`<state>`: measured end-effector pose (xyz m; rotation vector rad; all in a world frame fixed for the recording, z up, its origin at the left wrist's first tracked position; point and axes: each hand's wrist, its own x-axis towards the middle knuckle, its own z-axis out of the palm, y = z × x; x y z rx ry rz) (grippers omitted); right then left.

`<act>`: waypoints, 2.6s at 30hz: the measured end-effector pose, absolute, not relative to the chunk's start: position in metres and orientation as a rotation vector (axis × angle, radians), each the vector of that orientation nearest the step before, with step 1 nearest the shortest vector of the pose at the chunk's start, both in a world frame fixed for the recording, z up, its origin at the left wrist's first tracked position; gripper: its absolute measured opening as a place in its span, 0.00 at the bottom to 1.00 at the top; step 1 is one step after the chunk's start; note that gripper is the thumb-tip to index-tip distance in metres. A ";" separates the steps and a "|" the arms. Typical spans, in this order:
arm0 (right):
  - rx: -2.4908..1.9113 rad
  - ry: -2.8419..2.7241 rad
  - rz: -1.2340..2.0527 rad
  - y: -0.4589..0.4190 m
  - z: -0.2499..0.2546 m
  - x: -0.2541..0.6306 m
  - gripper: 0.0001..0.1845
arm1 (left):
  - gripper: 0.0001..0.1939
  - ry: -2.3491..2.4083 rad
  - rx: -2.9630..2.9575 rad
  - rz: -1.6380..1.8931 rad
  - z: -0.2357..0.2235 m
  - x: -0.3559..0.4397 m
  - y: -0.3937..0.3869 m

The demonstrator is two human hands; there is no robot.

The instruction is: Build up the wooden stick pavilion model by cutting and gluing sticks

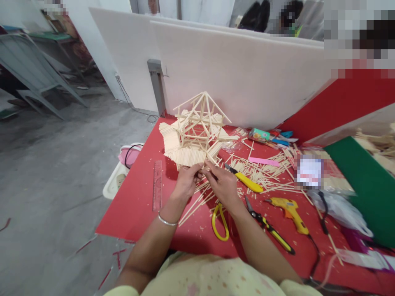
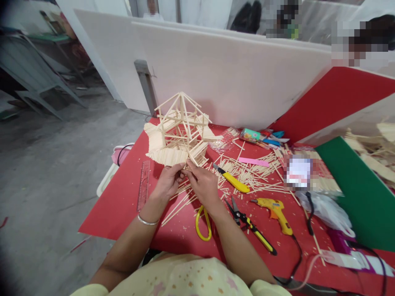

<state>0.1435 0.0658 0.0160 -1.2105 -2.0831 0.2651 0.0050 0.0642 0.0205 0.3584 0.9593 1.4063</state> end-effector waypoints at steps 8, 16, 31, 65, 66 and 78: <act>-1.225 -2.096 0.259 0.065 0.018 0.144 0.22 | 0.09 0.955 0.353 1.417 0.023 0.005 0.063; -1.241 -2.125 0.180 0.064 0.021 0.142 0.23 | 0.12 0.948 0.340 1.416 0.021 0.004 0.064; -1.260 -2.109 0.280 0.034 0.024 0.185 0.18 | 0.17 0.918 0.421 1.282 0.020 0.001 0.055; -1.901 -2.710 0.218 0.145 0.011 0.375 0.15 | 0.18 1.068 0.891 0.938 0.001 0.106 0.058; -1.888 -2.728 0.224 0.149 0.008 0.377 0.15 | 0.18 1.071 0.893 0.944 0.000 0.106 0.061; -1.658 -2.887 0.143 0.156 -0.005 0.376 0.13 | 0.19 1.023 0.889 0.931 0.001 0.112 0.066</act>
